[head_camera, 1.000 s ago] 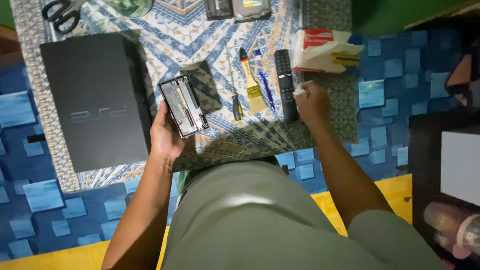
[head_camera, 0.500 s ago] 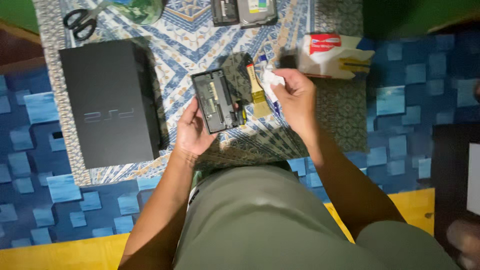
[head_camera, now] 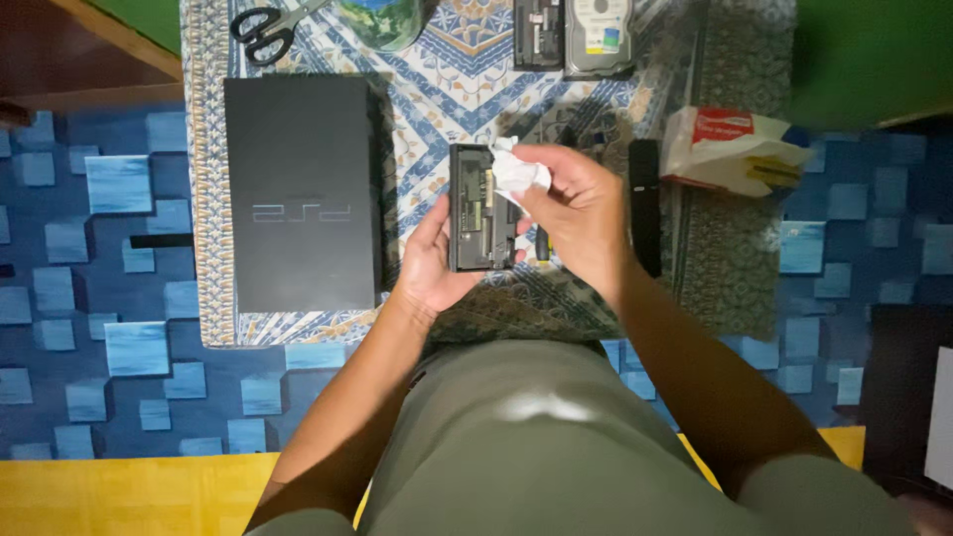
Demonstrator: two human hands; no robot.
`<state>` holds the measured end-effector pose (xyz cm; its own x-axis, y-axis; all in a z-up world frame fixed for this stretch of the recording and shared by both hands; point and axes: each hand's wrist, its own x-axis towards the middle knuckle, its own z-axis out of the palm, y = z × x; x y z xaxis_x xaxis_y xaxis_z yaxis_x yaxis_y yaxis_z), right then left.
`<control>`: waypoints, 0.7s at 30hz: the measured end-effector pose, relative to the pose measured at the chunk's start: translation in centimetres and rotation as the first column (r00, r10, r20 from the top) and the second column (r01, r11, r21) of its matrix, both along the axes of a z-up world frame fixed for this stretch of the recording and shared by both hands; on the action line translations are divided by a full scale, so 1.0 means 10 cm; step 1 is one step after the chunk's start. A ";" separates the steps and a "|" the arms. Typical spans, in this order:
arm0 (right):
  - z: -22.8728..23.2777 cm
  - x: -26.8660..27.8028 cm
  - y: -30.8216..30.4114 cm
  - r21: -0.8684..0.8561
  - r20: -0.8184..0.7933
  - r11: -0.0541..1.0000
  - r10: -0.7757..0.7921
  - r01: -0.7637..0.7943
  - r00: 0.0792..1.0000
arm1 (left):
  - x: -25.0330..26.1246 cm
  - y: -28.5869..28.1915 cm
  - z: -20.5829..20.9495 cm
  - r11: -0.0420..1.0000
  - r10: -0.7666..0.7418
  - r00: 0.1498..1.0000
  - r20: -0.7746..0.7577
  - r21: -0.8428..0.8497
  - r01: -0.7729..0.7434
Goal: The person cleans a small electronic component by hand using a large brush, a small brush, and a cloth.
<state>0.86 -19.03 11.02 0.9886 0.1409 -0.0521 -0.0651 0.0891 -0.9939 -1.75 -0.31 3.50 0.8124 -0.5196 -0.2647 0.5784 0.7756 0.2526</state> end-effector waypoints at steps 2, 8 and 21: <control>0.13 -0.05 0.05 -0.054 0.014 0.998 0.008 -0.007 1.000 | 0.00 0.04 -0.01 1.000 -0.018 1.000 0.005 -0.010 0.018; 0.32 0.00 0.23 -0.412 0.336 0.903 0.027 0.121 0.942 | 0.00 0.11 0.07 0.999 -0.032 0.999 0.004 0.005 0.032; 0.53 0.19 0.27 -0.306 0.216 0.950 0.010 0.058 0.976 | 0.11 0.11 0.30 1.000 0.002 1.000 0.016 0.004 -0.002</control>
<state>2.80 -16.30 16.29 0.9842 0.1278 0.1221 0.1487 -0.2254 -0.9628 -0.66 0.77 6.50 0.8176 -0.5169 -0.2538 0.5727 0.7758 0.2648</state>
